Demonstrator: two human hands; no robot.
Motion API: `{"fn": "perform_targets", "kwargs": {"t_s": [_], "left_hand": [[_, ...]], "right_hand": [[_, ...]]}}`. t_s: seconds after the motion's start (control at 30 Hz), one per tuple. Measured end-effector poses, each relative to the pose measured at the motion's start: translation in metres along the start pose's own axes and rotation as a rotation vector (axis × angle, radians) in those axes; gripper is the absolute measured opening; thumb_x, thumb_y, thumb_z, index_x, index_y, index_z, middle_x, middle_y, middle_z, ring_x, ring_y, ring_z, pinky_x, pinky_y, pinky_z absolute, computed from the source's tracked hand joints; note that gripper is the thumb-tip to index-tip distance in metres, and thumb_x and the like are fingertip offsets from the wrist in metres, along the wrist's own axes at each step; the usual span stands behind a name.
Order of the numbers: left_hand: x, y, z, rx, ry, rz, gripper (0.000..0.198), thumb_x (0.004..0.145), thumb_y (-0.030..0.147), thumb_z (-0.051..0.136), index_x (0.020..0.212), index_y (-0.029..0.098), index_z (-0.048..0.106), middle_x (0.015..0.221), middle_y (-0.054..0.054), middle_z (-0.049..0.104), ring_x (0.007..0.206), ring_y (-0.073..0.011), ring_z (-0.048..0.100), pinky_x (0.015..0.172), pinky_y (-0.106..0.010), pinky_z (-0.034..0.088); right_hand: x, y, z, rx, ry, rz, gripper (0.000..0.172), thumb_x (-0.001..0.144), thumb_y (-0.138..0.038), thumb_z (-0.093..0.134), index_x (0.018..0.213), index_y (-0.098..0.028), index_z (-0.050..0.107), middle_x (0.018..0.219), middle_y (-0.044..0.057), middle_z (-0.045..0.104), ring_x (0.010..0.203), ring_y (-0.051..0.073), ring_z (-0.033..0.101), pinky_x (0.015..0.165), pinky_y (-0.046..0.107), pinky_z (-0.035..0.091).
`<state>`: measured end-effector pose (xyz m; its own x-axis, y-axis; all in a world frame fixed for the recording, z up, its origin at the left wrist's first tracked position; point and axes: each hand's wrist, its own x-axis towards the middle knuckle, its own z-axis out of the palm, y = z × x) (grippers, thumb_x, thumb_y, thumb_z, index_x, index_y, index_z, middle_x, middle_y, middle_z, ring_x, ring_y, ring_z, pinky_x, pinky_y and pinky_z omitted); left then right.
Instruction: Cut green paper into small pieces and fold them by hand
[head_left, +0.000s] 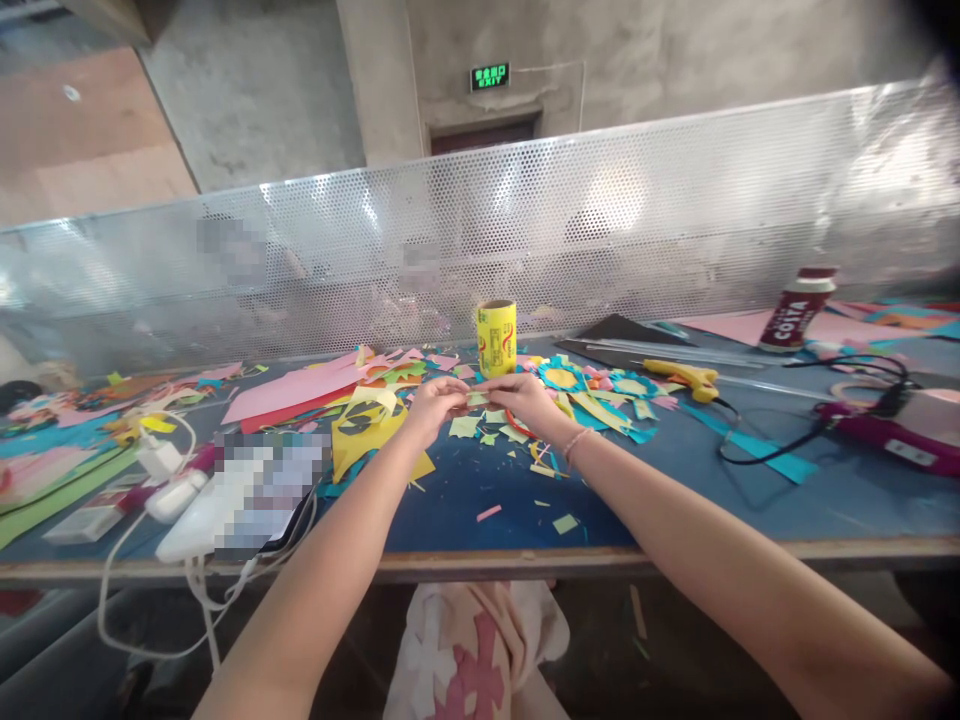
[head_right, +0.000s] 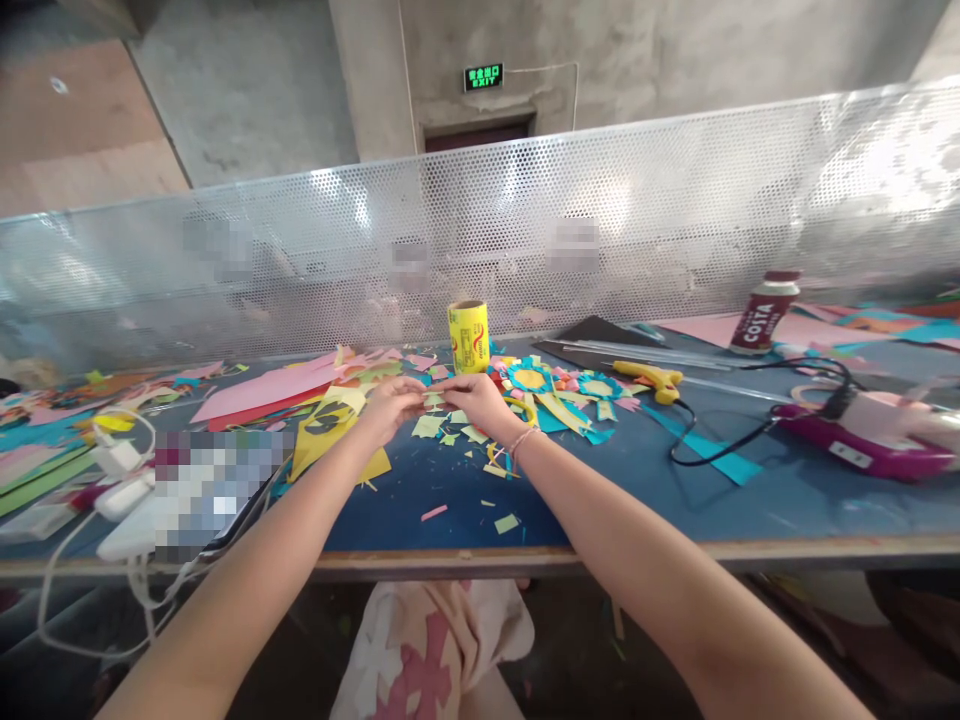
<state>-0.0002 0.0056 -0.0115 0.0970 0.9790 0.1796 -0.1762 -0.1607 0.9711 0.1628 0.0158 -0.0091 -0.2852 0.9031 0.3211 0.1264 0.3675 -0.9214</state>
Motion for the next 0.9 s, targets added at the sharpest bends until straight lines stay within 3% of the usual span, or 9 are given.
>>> {"fn": "perform_targets", "kwargs": {"t_s": [0.23, 0.37, 0.5, 0.9], "left_hand": [[-0.0017, 0.0046, 0.0012, -0.074, -0.001, -0.048, 0.016, 0.057, 0.019, 0.068, 0.067, 0.013, 0.057, 0.059, 0.000, 0.058, 0.056, -0.0122, 0.060, 0.064, -0.029, 0.048], [-0.0025, 0.0038, 0.0035, -0.016, -0.014, 0.049, 0.030, 0.054, 0.024, 0.075, 0.070, 0.015, 0.052, 0.063, 0.002, 0.058, 0.058, -0.0109, 0.059, 0.064, -0.029, 0.050], [-0.0020, 0.0010, 0.0040, 0.054, 0.018, 0.134, 0.035, 0.051, 0.022, 0.076, 0.074, 0.015, 0.051, 0.067, 0.003, 0.056, 0.060, -0.0100, 0.057, 0.064, -0.029, 0.051], [0.0005, -0.0031, 0.0017, 0.119, -0.018, 0.104, 0.021, 0.064, 0.026, 0.070, 0.075, 0.014, 0.056, 0.067, 0.000, 0.059, 0.059, -0.0103, 0.060, 0.066, -0.029, 0.052]], "right_hand": [[0.0005, 0.0013, -0.0025, -0.090, -0.011, -0.086, 0.027, 0.071, -0.015, 0.051, 0.087, -0.015, 0.072, 0.082, 0.005, 0.071, 0.078, 0.016, 0.065, 0.081, 0.032, 0.052], [-0.0005, 0.0002, -0.0006, 0.047, -0.021, -0.079, 0.022, 0.072, -0.025, 0.056, 0.085, -0.015, 0.071, 0.081, 0.006, 0.070, 0.076, 0.016, 0.065, 0.079, 0.032, 0.053], [0.0000, 0.0019, 0.0027, 0.098, 0.012, -0.086, 0.022, 0.065, -0.031, 0.068, 0.080, -0.016, 0.068, 0.077, 0.004, 0.069, 0.072, 0.015, 0.065, 0.074, 0.032, 0.054], [0.0022, 0.0021, 0.0027, 0.069, 0.014, -0.013, 0.011, 0.069, -0.025, 0.066, 0.076, -0.016, 0.068, 0.070, 0.001, 0.068, 0.066, 0.014, 0.065, 0.072, 0.030, 0.056]]}}
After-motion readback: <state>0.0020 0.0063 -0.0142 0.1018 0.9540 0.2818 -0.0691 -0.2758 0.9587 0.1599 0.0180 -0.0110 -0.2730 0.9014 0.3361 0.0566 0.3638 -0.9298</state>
